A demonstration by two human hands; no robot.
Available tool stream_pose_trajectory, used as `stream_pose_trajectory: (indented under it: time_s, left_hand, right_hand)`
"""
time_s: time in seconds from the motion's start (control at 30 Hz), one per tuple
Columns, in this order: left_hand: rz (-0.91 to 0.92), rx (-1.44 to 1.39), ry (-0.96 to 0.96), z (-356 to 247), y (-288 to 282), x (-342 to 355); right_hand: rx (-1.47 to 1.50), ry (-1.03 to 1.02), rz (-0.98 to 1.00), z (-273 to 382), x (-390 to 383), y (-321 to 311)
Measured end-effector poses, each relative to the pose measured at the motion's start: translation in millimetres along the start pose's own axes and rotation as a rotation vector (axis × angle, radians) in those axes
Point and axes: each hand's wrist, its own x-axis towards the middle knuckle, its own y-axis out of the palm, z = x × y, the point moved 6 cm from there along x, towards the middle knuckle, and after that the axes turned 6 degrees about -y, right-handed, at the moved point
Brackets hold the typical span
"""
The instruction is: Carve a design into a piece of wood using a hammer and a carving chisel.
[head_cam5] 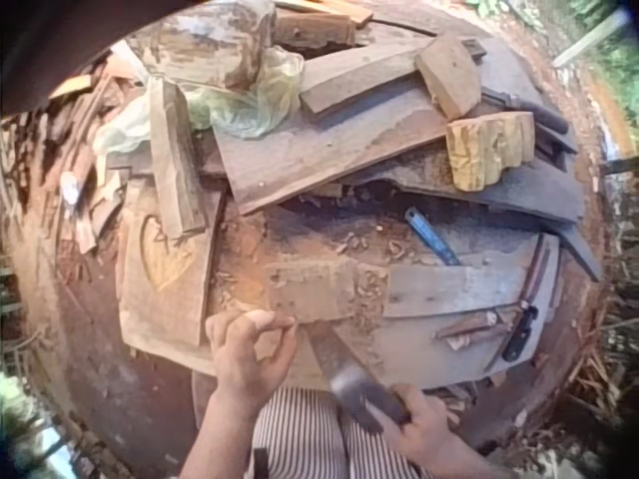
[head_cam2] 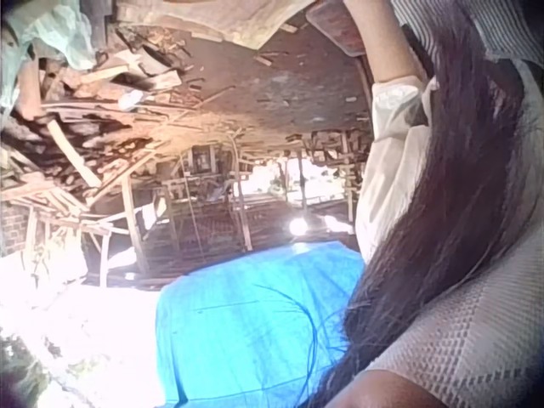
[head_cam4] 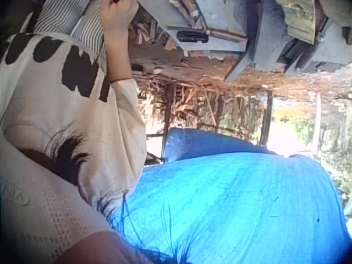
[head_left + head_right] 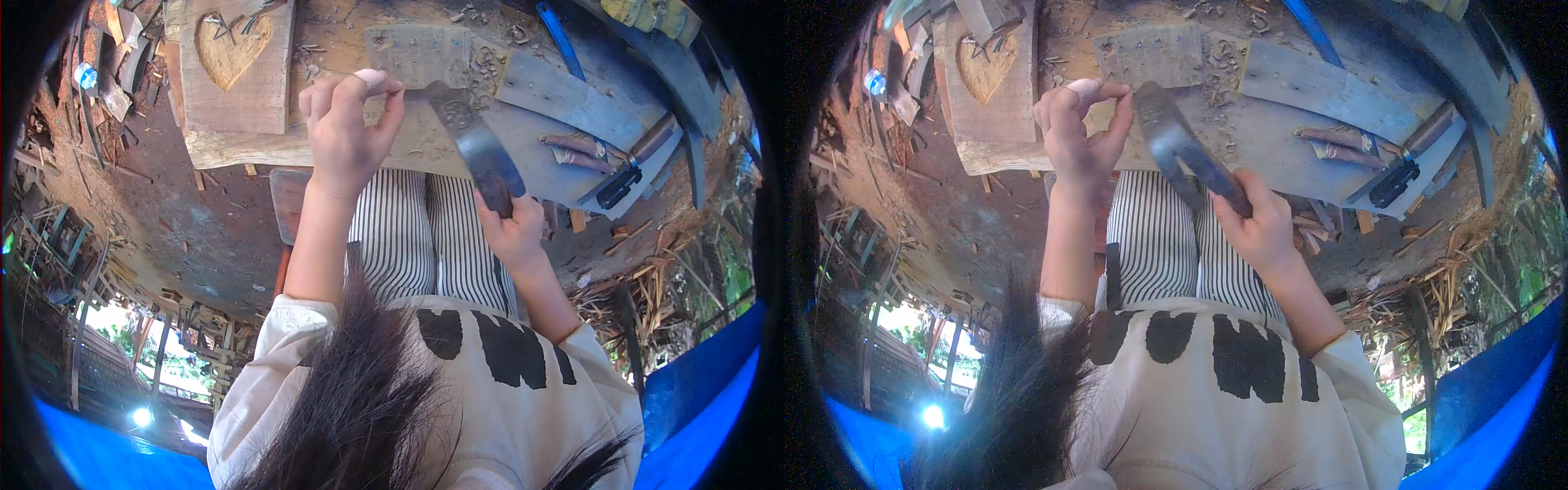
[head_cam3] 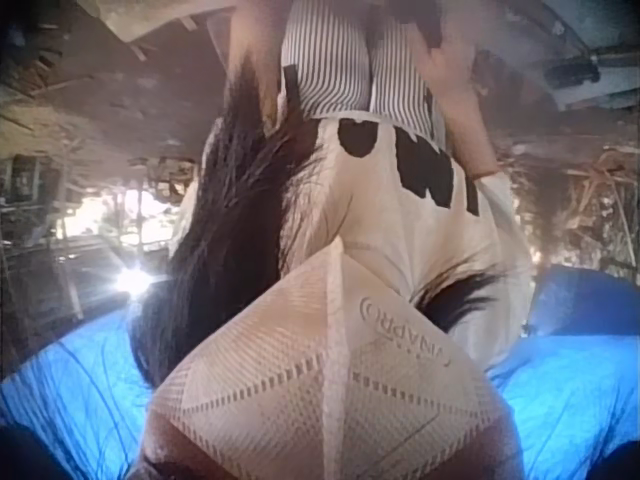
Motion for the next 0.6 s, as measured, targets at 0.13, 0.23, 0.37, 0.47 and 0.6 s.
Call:
stream_pose_trajectory:
  time_s: [0.13,0.23,0.37,0.47,0.6]
  left_hand:
    - [-0.017,-0.023,0.018,1.2,-0.5,4.8]
    - [0.071,0.008,0.024,-2.2,0.0,7.0]
    - [-0.012,0.031,0.05,4.6,-1.3,-0.2]
    - [-0.074,-0.001,0.034,4.8,-2.1,0.3]
    - [-0.009,0.085,0.051,-2.4,-1.8,4.4]
  right_hand:
    - [-0.038,-0.019,0.045,1.4,1.8,-0.5]
    - [-0.049,-0.027,0.04,2.1,1.3,0.2]
    - [-0.014,0.041,0.024,3.1,2.2,5.0]
    - [-0.046,0.064,0.021,8.1,7.5,1.3]
    - [-0.022,0.07,0.007,5.7,7.2,-1.3]
